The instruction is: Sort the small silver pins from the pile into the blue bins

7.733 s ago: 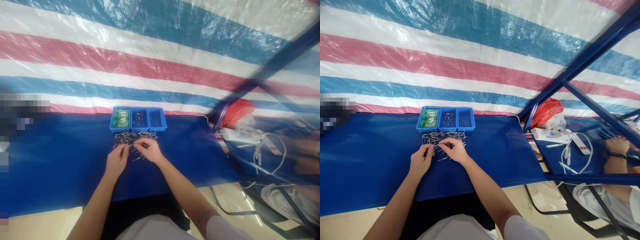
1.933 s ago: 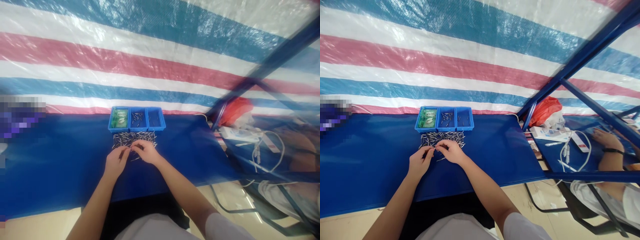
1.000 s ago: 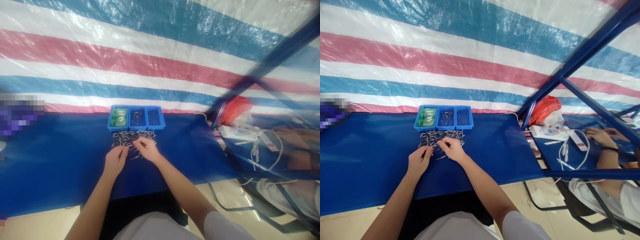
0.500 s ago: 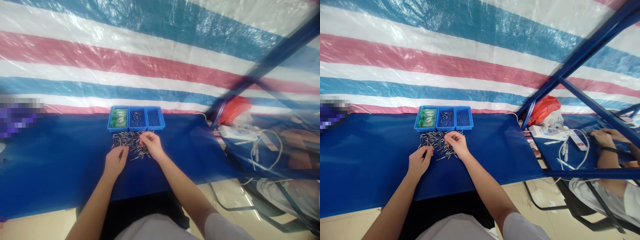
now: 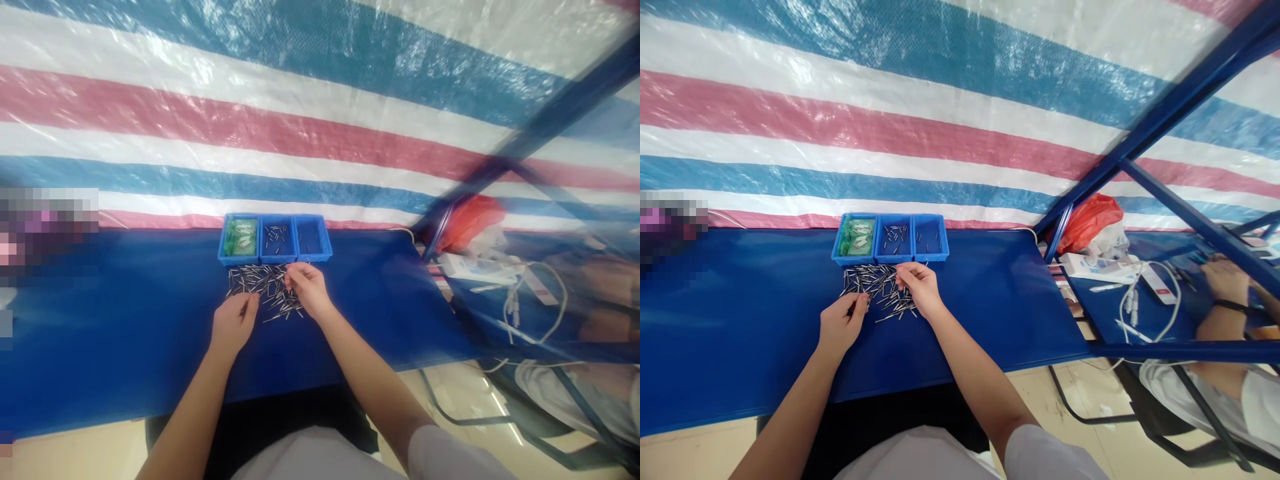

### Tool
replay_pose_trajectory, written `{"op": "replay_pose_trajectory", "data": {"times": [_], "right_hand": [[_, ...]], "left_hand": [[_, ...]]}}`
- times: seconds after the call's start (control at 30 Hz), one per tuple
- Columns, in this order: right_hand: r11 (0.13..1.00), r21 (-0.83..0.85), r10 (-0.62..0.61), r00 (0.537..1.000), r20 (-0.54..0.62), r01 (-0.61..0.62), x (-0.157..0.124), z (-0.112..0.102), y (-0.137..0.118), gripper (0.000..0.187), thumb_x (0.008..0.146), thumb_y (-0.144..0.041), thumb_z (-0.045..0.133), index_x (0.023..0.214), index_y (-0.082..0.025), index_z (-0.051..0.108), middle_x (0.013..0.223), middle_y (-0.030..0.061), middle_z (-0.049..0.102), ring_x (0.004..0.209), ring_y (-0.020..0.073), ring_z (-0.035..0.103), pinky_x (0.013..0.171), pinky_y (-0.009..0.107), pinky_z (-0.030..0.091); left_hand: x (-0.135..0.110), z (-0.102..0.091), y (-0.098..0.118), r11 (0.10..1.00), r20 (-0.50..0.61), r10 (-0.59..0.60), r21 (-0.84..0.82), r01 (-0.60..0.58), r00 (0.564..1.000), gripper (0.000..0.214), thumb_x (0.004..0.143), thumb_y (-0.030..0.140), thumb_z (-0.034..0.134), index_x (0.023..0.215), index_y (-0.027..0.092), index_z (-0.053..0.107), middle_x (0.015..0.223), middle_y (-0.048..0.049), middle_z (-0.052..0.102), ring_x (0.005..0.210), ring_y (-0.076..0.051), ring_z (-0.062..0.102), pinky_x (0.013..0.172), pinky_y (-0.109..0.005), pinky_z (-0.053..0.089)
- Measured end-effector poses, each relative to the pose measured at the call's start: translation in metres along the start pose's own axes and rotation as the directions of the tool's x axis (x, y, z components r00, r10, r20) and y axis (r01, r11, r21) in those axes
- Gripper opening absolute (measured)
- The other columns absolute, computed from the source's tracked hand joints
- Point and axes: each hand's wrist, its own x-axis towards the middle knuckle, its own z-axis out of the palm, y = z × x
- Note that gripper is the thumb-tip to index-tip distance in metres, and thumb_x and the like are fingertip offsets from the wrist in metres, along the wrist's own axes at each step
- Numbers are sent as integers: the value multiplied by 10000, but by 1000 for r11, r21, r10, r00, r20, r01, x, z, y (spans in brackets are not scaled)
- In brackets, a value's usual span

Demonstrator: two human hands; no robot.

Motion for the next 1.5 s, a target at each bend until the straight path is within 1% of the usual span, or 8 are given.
{"op": "replay_pose_trajectory", "data": {"times": [0.2,0.7,1.03,1.23,1.3,1.4,1.43,1.5], "right_hand": [[998,11,61,998,-35,-61,0,1,-5,264,705,-372,824,894,-201,755,745,12,683,653,115,604,576,251,486],[998,49,47,998,43,-49,-2,-1,-7,246,714,-343,820,935,-242,781,840,21,705,724,124,617,630,264,496],[997,66,43,999,22,-44,-1,-4,-7,259,696,-343,827,925,-234,775,854,25,709,726,129,619,646,284,514],[999,23,45,997,66,-47,-2,-3,-6,221,756,-330,786,958,-244,768,886,26,723,760,136,647,667,284,526],[1000,8,24,995,101,-25,-2,-2,-6,309,758,-332,784,1057,-268,744,1055,39,726,846,157,672,695,294,543],[996,-66,-40,984,172,52,-1,-3,-8,579,763,-345,779,1312,-365,593,1391,33,586,971,179,676,739,320,565],[990,-114,-68,982,179,89,0,-4,-8,601,782,-355,762,1346,-377,558,1408,33,574,958,176,678,734,323,565],[948,-263,-140,976,167,181,-1,-5,-9,452,844,-367,700,1287,-330,616,1268,47,671,898,170,683,730,325,558]], "left_hand": [[1,0,1,999,24,42,-15,-41,999,241,943,328,515,834,200,688,722,-9,700,682,-128,645,678,-243,480],[1,1,2,998,6,66,-4,-66,998,226,938,315,524,839,200,691,731,-7,701,684,-126,644,676,-244,481],[1,1,2,999,17,48,14,-48,999,268,943,348,505,822,198,692,705,-19,693,655,-133,633,647,-251,474],[0,1,1,999,10,46,8,-46,999,249,943,340,509,842,202,690,726,-17,702,677,-138,647,671,-253,484],[0,0,1,999,12,46,7,-46,999,245,942,335,512,838,201,690,725,-15,699,675,-136,645,670,-252,482],[0,0,2,999,15,48,11,-49,999,245,940,326,515,824,202,691,715,-9,692,661,-129,634,658,-249,474],[0,0,2,999,14,48,13,-48,999,245,940,324,515,820,202,692,714,-7,691,657,-127,631,656,-248,472],[1,0,2,999,13,46,18,-47,999,247,940,325,516,816,203,692,712,-5,690,654,-125,629,654,-247,471]]}}
